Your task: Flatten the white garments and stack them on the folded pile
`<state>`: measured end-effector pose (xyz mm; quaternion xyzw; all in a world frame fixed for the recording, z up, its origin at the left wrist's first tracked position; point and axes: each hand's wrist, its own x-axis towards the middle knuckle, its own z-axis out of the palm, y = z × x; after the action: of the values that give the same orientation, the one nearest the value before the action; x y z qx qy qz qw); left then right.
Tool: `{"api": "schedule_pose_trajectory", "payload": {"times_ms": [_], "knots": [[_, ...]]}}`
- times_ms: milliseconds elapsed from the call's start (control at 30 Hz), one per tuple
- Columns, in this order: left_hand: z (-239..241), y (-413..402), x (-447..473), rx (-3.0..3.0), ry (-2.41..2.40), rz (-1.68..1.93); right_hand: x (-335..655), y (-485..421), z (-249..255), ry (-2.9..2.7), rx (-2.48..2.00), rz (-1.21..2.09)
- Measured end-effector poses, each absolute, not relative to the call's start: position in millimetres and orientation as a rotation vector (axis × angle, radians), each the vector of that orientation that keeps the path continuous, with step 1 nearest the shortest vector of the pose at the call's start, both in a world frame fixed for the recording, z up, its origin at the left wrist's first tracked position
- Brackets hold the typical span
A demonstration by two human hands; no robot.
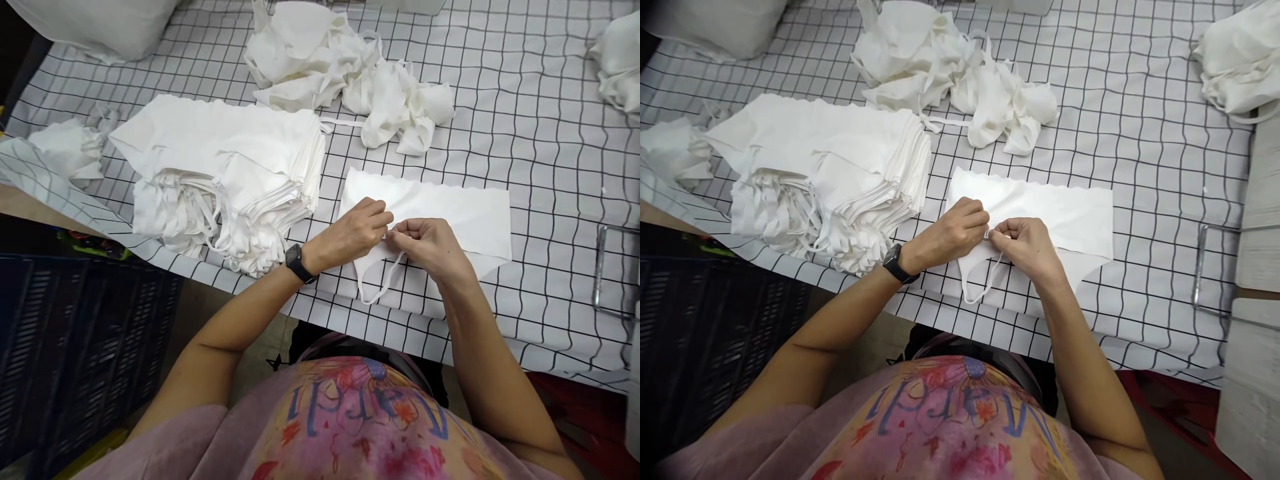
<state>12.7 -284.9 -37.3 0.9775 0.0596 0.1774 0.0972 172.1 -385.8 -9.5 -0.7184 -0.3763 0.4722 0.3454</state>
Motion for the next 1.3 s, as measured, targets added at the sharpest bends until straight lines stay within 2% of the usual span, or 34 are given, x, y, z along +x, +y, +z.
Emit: {"api": "schedule_pose_trajectory", "payload": {"times_ms": [400,600,967,1300], "knots": [[-40,-286,11,2.855,0.253,0.528,173,-387,-6,-0.794,-1.854,1.111],[-51,-284,11,2.722,0.365,0.548,171,-386,-3,-0.942,-1.803,1.327],[-47,-282,11,2.67,0.301,0.469,176,-380,-8,-1.068,-1.847,1.237],[-44,-281,9,2.649,0.293,0.472,182,-379,-13,-0.929,-1.877,1.277]]}}
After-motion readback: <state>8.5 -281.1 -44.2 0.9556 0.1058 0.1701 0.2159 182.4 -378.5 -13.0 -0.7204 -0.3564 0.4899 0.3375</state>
